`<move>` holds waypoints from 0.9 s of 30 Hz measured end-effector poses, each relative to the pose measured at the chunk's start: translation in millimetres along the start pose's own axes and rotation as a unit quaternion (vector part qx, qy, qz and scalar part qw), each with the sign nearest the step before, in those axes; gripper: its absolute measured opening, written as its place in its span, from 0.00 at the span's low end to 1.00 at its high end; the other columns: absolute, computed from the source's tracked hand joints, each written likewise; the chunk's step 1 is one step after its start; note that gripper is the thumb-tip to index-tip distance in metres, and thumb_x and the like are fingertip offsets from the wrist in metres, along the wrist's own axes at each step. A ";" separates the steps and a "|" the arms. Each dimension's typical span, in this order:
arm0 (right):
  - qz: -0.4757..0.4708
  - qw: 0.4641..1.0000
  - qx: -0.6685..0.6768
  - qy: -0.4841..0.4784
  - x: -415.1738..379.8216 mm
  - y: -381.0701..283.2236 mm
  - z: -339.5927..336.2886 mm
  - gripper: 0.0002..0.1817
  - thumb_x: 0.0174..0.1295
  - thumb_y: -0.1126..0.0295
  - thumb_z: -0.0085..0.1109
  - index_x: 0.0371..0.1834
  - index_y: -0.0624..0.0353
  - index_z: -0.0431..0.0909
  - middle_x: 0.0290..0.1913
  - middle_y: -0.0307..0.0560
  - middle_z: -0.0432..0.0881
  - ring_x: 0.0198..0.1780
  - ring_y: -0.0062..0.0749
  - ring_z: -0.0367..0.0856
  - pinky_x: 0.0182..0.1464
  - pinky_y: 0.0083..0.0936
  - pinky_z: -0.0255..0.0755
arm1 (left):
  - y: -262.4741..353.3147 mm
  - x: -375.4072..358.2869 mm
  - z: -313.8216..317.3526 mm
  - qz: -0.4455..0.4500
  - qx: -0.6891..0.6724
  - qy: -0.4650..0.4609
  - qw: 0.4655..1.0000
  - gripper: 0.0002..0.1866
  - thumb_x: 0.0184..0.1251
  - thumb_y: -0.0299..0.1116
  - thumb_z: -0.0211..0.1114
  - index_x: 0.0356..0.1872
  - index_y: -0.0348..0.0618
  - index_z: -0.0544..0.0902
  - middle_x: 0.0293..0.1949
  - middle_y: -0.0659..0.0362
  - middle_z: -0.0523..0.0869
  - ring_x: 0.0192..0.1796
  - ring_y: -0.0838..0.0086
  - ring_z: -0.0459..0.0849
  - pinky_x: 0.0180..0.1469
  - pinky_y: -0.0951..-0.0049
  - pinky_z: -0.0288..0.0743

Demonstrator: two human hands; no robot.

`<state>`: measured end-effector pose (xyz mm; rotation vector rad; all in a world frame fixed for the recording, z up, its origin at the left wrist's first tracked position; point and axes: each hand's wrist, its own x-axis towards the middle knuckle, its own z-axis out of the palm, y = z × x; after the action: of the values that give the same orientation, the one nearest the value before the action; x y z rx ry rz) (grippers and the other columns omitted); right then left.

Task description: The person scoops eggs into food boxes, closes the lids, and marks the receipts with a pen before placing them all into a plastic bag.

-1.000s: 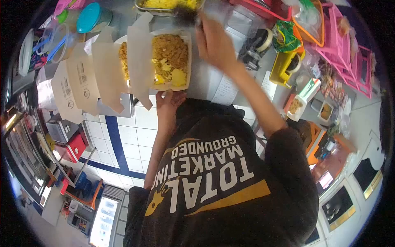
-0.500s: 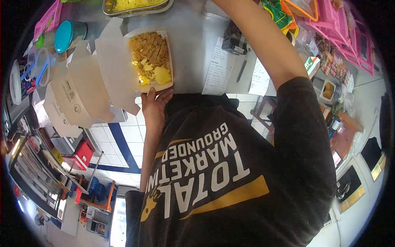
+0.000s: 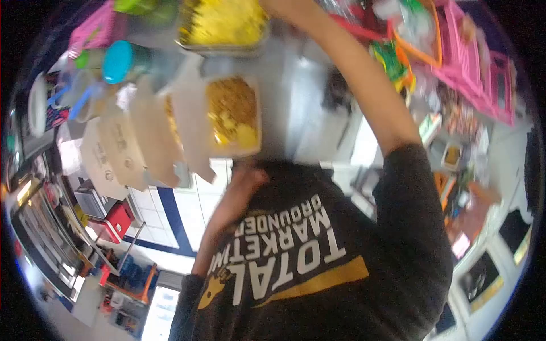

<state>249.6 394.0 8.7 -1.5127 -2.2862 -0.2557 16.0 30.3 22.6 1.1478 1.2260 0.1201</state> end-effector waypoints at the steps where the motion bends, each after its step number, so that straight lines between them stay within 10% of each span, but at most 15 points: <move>1: 0.025 1.000 0.014 0.000 6.1 -3.6 -5.0 0.20 0.66 0.66 0.48 0.56 0.68 0.75 0.28 0.57 0.85 0.30 0.49 0.87 0.31 0.40 0.78 | 48.5 -21.9 -5.1 -0.067 -0.170 -0.018 0.983 0.25 0.79 0.37 0.54 0.70 0.33 0.66 0.56 0.50 0.82 0.63 0.66 0.77 0.68 0.67 0.67; 7: 0.014 0.995 0.012 -0.098 44.5 -33.0 -12.0 0.13 0.69 0.64 0.51 0.50 0.61 0.73 0.29 0.57 0.84 0.31 0.51 0.86 0.32 0.47 0.79 | 147.7 -9.6 -112.1 0.277 -0.232 0.262 0.895 0.22 0.80 0.34 0.52 0.68 0.32 0.70 0.55 0.48 0.83 0.59 0.65 0.82 0.65 0.68 0.70; 11: -0.038 0.995 -0.078 -0.047 53.5 -49.0 7.1 0.12 0.60 0.69 0.53 0.44 0.63 0.75 0.25 0.48 0.85 0.27 0.41 0.87 0.27 0.38 0.80 | 142.4 64.8 -186.4 0.129 -0.034 0.391 0.911 0.24 0.77 0.40 0.53 0.65 0.33 0.73 0.55 0.51 0.83 0.60 0.68 0.79 0.66 0.69 0.68; 14: -0.064 0.988 -0.130 -0.052 46.1 -65.3 21.4 0.13 0.60 0.72 0.54 0.47 0.64 0.74 0.28 0.49 0.85 0.27 0.39 0.87 0.26 0.34 0.80 | 139.5 106.9 -198.6 0.048 -0.131 0.304 0.942 0.25 0.76 0.41 0.53 0.65 0.31 0.72 0.54 0.52 0.83 0.57 0.69 0.80 0.64 0.70 0.69; 27: -0.094 0.960 0.051 -0.259 16.2 -78.9 31.0 0.16 0.67 0.67 0.53 0.50 0.69 0.72 0.25 0.57 0.83 0.29 0.53 0.85 0.29 0.45 0.76 | 107.1 163.7 -217.9 0.056 -0.322 0.249 0.912 0.24 0.76 0.33 0.53 0.64 0.22 0.66 0.55 0.44 0.80 0.57 0.62 0.82 0.64 0.66 0.76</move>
<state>165.3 387.0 -8.1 -1.4360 -2.8002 0.2396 -35.7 318.5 15.1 0.6090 1.4083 0.8865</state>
